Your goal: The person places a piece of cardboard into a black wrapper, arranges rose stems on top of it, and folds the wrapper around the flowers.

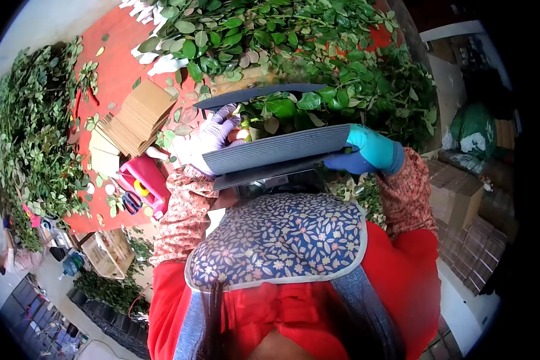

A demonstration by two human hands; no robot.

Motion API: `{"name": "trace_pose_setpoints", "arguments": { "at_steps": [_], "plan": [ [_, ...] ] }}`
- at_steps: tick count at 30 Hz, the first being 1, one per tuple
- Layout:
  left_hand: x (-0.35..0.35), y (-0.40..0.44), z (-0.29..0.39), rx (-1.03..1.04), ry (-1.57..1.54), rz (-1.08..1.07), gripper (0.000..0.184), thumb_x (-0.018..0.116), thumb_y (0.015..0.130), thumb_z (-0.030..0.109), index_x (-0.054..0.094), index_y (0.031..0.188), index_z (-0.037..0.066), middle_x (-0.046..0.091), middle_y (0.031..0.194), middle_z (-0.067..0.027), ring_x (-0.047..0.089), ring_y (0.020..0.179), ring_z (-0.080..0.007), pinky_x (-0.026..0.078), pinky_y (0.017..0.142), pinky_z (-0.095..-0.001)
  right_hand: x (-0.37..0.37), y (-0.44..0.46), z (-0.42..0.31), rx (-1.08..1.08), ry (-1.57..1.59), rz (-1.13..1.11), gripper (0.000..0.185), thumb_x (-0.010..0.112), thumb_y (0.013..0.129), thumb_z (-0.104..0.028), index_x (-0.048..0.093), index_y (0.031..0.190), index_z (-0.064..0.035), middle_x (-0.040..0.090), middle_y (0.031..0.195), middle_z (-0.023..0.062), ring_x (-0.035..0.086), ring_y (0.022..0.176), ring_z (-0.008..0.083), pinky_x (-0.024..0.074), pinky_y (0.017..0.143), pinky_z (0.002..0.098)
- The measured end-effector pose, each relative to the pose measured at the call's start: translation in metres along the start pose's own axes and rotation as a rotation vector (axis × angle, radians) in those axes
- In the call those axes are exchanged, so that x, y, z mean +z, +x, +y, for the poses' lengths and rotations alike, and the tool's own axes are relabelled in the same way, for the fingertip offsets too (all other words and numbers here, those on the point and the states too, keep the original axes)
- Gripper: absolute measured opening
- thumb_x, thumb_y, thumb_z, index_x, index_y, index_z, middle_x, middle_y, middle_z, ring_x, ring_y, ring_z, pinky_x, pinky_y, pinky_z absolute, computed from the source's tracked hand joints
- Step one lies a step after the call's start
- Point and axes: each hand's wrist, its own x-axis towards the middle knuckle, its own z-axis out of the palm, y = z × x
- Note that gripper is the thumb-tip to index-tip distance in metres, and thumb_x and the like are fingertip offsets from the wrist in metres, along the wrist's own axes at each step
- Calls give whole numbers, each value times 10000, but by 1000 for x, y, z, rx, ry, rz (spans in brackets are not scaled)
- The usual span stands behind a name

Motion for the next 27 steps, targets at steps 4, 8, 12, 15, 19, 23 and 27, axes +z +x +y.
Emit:
{"name": "trace_pose_setpoints", "arguments": {
  "at_steps": [4,8,12,15,19,23,27],
  "plan": [
    [-10,2,16,84,196,-6,450,748,778,114,617,1199,22,557,1331,-198,588,1144,-370,497,945,-375,-24,5,-13,-137,-353,-157,230,745,830,-179,689,977,-11,677,771,73,643,717,152,516,668,304],
    [-12,11,27,-393,-330,-39,379,670,832,71,603,1203,27,592,1266,-163,612,1067,-323,503,894,-332,-17,11,-3,209,-170,166,152,720,878,-141,683,838,1,619,683,25,503,632,61,430,556,269],
    [-25,-18,1,55,224,90,338,579,853,-22,589,1187,29,626,1082,-143,609,939,-328,509,812,-353,-3,29,20,140,-128,361,156,657,919,-120,687,972,23,661,783,26,562,667,82,474,591,264],
    [-42,-48,26,43,294,274,341,579,801,-63,622,1120,50,627,1025,-126,623,936,-313,518,786,-382,0,40,33,197,4,485,189,635,933,-119,679,1036,32,674,827,38,579,674,95,499,611,273],
    [-48,-15,78,270,261,-130,316,682,809,96,669,1124,118,613,1273,-92,659,946,-296,547,777,-388,6,47,36,287,78,556,216,645,939,-162,674,1043,25,663,817,37,563,647,100,491,606,282],
    [-28,1,61,218,603,-220,334,616,855,122,643,1187,148,564,1358,-46,637,946,-271,540,739,-412,-5,49,46,131,-469,509,216,667,917,-223,653,863,-14,665,763,87,617,624,202,489,577,332],
    [-22,-3,72,142,753,-215,293,561,886,166,640,1168,158,566,1349,-35,616,874,-262,521,684,-404,11,40,-35,-37,-1162,556,256,670,886,-306,636,803,-66,629,747,99,600,585,286,464,521,402]
  ]
}}
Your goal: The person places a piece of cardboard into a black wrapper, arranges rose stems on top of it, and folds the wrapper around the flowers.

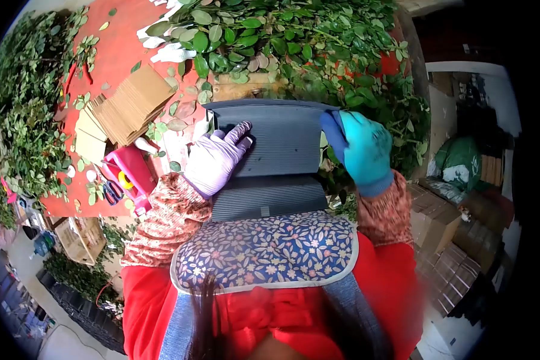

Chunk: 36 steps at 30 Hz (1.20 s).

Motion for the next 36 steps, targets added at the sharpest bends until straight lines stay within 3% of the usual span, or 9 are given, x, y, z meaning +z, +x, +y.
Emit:
{"name": "trace_pose_setpoints", "arguments": {
  "at_steps": [5,7,13,20,24,28,33,35,36],
  "plan": [
    [10,-5,5,-20,39,66,297,560,885,177,618,1176,161,567,1347,-42,614,892,-254,505,652,-398,40,10,-39,-360,104,-229,274,657,867,-213,644,1118,-106,670,1023,64,638,636,248,496,533,379],
    [15,-8,6,-36,46,67,296,557,886,180,612,1177,164,563,1353,-45,613,902,-252,501,647,-393,93,15,-31,-426,-217,-362,371,625,875,-277,614,1210,-118,652,1113,74,647,670,251,506,552,406],
    [12,-5,9,-91,-105,188,364,651,804,126,629,1167,143,612,1295,-100,602,755,-284,505,590,-392,81,11,-39,-352,-85,-378,435,621,870,-309,604,1255,-106,604,1275,103,646,693,253,522,609,393],
    [15,1,0,-99,-212,215,371,634,812,165,577,1173,102,589,1298,-90,598,896,-291,510,711,-433,93,3,-49,-420,-146,-307,531,577,898,-409,563,1304,-67,516,1394,134,514,1194,306,410,961,459],
    [18,-4,-1,-99,-341,332,452,717,815,264,578,1194,61,596,1228,-103,564,1020,-316,463,886,-407,107,1,-39,-458,-74,-221,544,589,887,-421,568,1299,-66,514,1397,117,511,1192,302,382,1006,457],
    [50,-11,-3,-402,-563,493,637,888,626,312,577,1103,26,564,1095,-129,550,1044,-316,446,926,-422,102,2,-26,-448,161,-50,397,656,831,-341,645,1126,-75,640,1145,97,590,1058,280,460,912,438],
    [53,-7,-7,-437,-575,445,600,897,627,205,565,1106,62,531,1091,-132,517,1068,-330,422,926,-429,85,-26,-1,-149,765,176,197,609,901,-78,644,1092,-50,673,1094,106,658,900,247,533,781,360],
    [59,-9,-10,-452,-552,443,592,899,620,212,571,1094,79,513,1135,-143,513,1068,-323,412,919,-435,105,-50,10,309,1188,441,246,512,984,-97,592,1207,-34,645,1165,110,635,1006,217,510,865,348],
    [63,-12,-14,-453,-515,412,654,893,635,210,533,1159,54,513,1164,-163,509,1086,-318,405,948,-440,113,-45,18,270,1202,531,334,414,1027,-122,500,1331,-12,585,1264,122,567,1133,216,454,972,358]
  ]
}}
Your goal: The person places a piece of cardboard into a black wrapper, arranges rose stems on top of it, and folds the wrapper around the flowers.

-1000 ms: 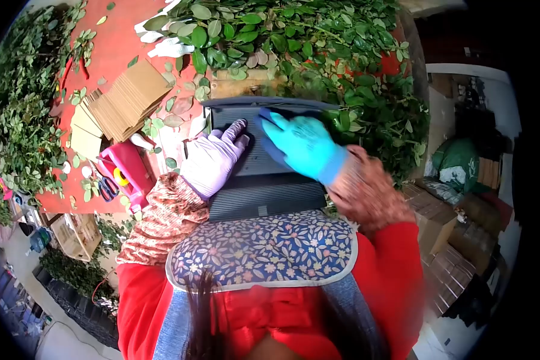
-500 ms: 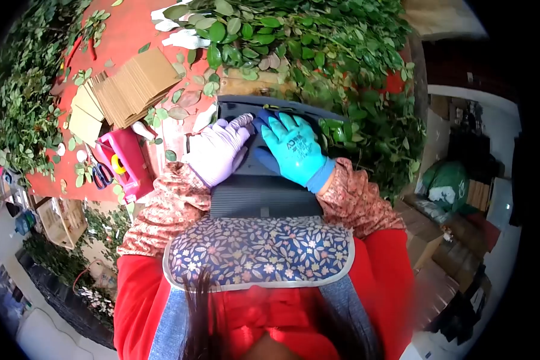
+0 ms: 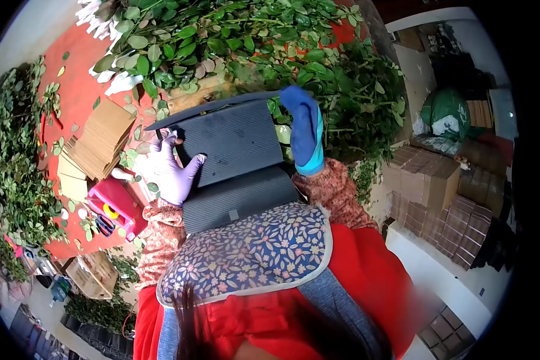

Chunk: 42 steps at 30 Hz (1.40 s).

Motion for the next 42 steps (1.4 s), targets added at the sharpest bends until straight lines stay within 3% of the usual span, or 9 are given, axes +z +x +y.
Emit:
{"name": "trace_pose_setpoints", "arguments": {
  "at_steps": [3,8,14,19,23,33,36,38,42],
  "plan": [
    [10,-6,-14,-114,-232,-12,903,875,691,142,346,1410,11,432,1392,-185,407,1308,-292,331,1101,-401,22,13,2,-66,-42,-66,415,412,1037,-189,430,1405,1,532,1341,146,515,1213,235,386,1053,369],
    [7,-8,-9,-128,-163,-193,998,765,838,245,104,1512,-78,194,1572,-263,161,1474,-328,127,1192,-394,15,6,17,455,8,-64,618,459,1025,-420,343,1492,-31,437,1480,145,439,1347,244,335,1138,364],
    [14,-10,0,-214,-468,-165,977,737,844,147,69,1529,-50,364,1475,-249,374,1356,-300,293,1125,-341,12,3,15,257,121,-238,549,402,1057,-338,295,1508,-44,372,1510,121,404,1345,226,317,1144,362],
    [9,-6,10,-323,-896,-110,838,736,816,66,257,1500,-12,400,1452,-164,375,1340,-261,265,1140,-361,21,2,19,177,52,-214,497,451,1047,-253,341,1476,-28,384,1490,84,395,1337,197,311,1125,341],
    [12,-9,5,-405,-1071,-162,882,690,843,15,144,1535,-2,415,1443,-166,411,1311,-251,309,1114,-332,22,3,12,74,-132,-240,538,415,1052,-319,309,1496,-34,351,1519,106,352,1384,225,269,1155,363],
    [10,-3,15,-332,-891,-111,788,711,817,12,286,1480,-19,454,1398,-150,421,1301,-248,302,1120,-353,5,7,11,139,29,-279,550,400,1055,-287,255,1512,-17,322,1538,119,328,1405,241,216,1185,382],
    [1,-4,19,-351,-580,-93,810,768,807,168,328,1456,-35,484,1370,-196,463,1283,-290,347,1091,-361,20,-3,13,280,284,-240,546,447,1004,-157,269,1497,1,340,1521,123,348,1387,233,237,1165,365],
    [-16,-2,19,-366,-365,-138,739,731,865,267,370,1438,-28,531,1327,-170,502,1256,-277,366,1077,-371,8,2,20,88,-64,-300,543,432,993,-100,272,1500,7,349,1515,123,360,1380,237,268,1149,355],
    [22,-28,-41,-476,-1294,146,269,566,1003,220,585,1212,50,637,1039,4,531,872,-31,442,726,-198,0,1,45,54,-125,-272,480,397,1056,-221,337,1487,-20,403,1498,99,399,1363,250,293,1154,378]
  ]
}}
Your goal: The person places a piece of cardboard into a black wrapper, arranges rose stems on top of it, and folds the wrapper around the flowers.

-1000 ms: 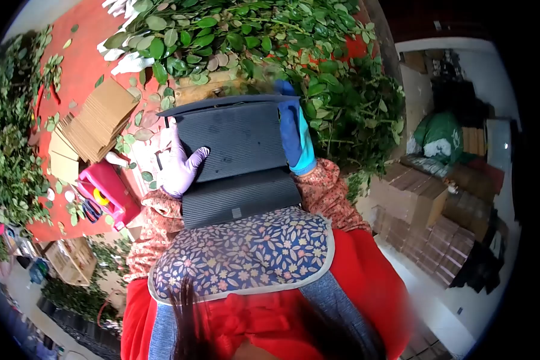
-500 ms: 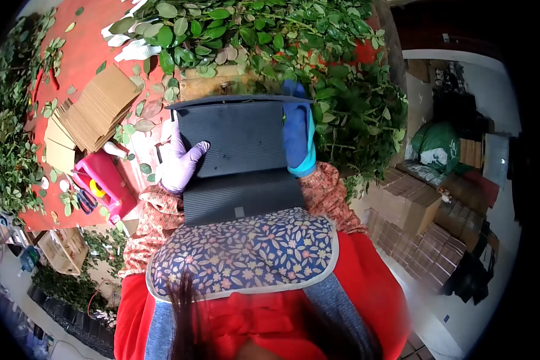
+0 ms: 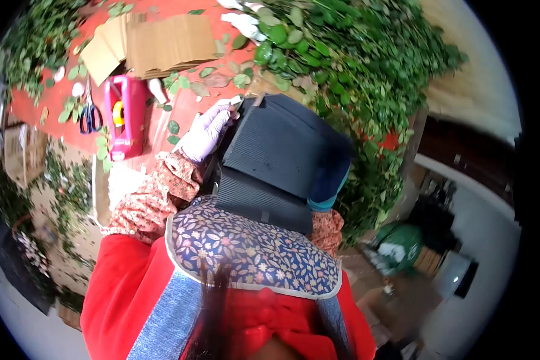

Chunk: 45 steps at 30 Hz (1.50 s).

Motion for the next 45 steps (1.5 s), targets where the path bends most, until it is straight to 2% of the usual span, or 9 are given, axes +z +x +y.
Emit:
{"name": "trace_pose_setpoints", "arguments": {
  "at_steps": [4,7,11,28,34,36,39,42,45],
  "plan": [
    [-14,3,-5,30,700,140,144,641,918,120,670,987,-3,685,849,-70,628,782,-126,511,748,-299,-17,6,5,130,-188,-22,500,410,1056,-276,337,1494,-47,398,1502,98,392,1368,261,300,1155,395],
    [3,11,6,68,900,75,215,661,898,251,686,931,41,680,800,-132,673,766,-254,521,731,-360,-16,10,1,125,-277,-41,482,404,1058,-271,356,1479,-44,409,1490,97,395,1367,256,297,1158,393],
    [19,24,23,52,1174,24,281,621,903,327,666,948,54,665,972,-144,654,898,-324,513,786,-435,-20,13,2,-19,-278,-74,439,473,1011,-165,407,1418,-15,478,1403,127,464,1290,264,369,1097,383],
    [22,40,-18,236,1043,129,231,632,875,268,673,919,45,625,922,-202,625,847,-396,500,749,-473,-19,7,12,176,226,-4,440,437,1038,-188,379,1439,-16,464,1415,127,474,1276,265,384,1091,392],
    [13,44,-10,216,1050,49,278,617,878,275,674,994,28,663,976,-218,638,917,-392,501,828,-477,-18,4,9,39,-250,66,446,413,1052,-227,388,1431,6,462,1430,109,468,1285,251,365,1107,371],
    [13,43,-2,234,957,183,265,592,916,242,661,1020,8,669,978,-224,630,934,-404,497,810,-470,-26,2,23,180,121,128,445,440,1043,-213,396,1426,10,455,1445,110,454,1302,246,352,1116,351],
    [29,24,52,195,927,108,196,579,942,168,669,1029,17,674,831,-94,630,770,-155,497,724,-283,-6,0,8,96,100,159,457,468,1039,-230,406,1428,1,480,1422,108,450,1306,225,325,1125,350],
    [30,11,47,-159,209,51,462,628,876,163,525,1280,-35,585,1113,-59,559,968,-127,456,820,-254,7,10,-17,196,356,201,451,461,1049,-290,440,1392,2,517,1366,98,473,1250,192,343,1083,343],
    [38,6,47,-67,399,-170,599,694,843,150,451,1360,-29,568,1255,-86,543,1123,-177,440,949,-297,6,20,-42,266,350,209,543,399,1057,-397,407,1428,0,482,1408,116,469,1272,216,350,1093,373]
  ]
}}
